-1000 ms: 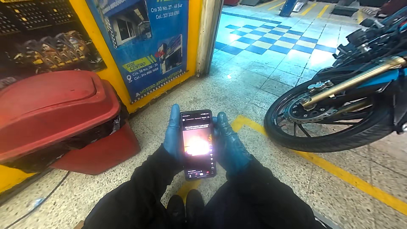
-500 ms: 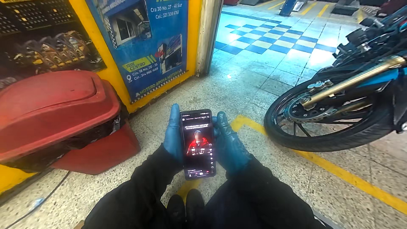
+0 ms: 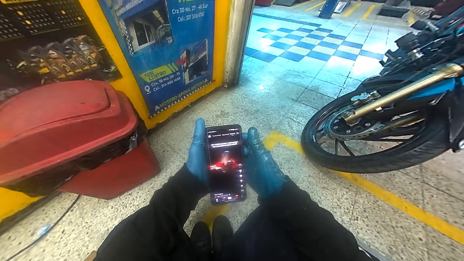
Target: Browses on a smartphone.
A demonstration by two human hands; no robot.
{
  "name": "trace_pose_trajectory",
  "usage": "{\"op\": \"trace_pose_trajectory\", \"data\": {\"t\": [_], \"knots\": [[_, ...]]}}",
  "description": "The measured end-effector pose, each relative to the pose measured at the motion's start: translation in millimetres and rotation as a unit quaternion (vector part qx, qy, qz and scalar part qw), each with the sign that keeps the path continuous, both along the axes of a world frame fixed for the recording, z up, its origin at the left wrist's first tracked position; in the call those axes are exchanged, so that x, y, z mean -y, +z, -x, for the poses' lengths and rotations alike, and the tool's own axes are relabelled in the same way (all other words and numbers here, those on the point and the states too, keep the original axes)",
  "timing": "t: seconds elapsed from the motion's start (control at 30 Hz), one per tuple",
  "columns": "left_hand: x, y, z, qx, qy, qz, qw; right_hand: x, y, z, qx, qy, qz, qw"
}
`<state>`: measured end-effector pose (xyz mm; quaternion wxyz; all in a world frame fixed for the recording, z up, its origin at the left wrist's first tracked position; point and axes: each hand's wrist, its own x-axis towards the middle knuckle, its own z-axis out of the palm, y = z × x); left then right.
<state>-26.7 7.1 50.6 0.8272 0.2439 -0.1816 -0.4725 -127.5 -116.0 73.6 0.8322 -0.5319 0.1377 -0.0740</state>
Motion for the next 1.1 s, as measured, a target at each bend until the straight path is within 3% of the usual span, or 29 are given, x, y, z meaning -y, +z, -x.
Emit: {"op": "trace_pose_trajectory", "data": {"t": [0.03,0.1,0.23,0.37,0.43,0.5,0.57,1.0,1.1], "knots": [[2,-26,-15,0.012,-0.06,0.07,0.996,3,-6,-1,0.011,0.007,0.003,1.0],[7,-50,-27,0.02,-0.08,0.097,0.992,22,-34,-5,0.062,0.051,-0.009,0.997],[7,-50,-25,0.008,-0.057,0.05,0.997,33,-53,-10,0.075,0.059,0.0,0.995],[7,-52,-26,0.013,-0.079,0.071,0.994,34,-53,-10,0.074,0.061,-0.001,0.995],[5,-43,-23,0.026,-0.089,0.084,0.992,34,-52,-9,0.084,0.074,-0.01,0.994],[-1,-2,0,0.006,-0.013,-0.004,1.0,23,-35,-5,0.071,0.067,-0.011,0.995],[-3,18,10,-0.001,0.025,-0.051,0.998,5,-9,-1,0.025,0.028,-0.001,0.999],[-3,17,10,0.0,0.015,-0.039,0.999,3,-3,0,0.017,0.025,-0.001,1.0],[-3,18,11,0.007,0.026,-0.044,0.999,11,-19,-3,0.037,0.029,-0.011,0.999]]}}
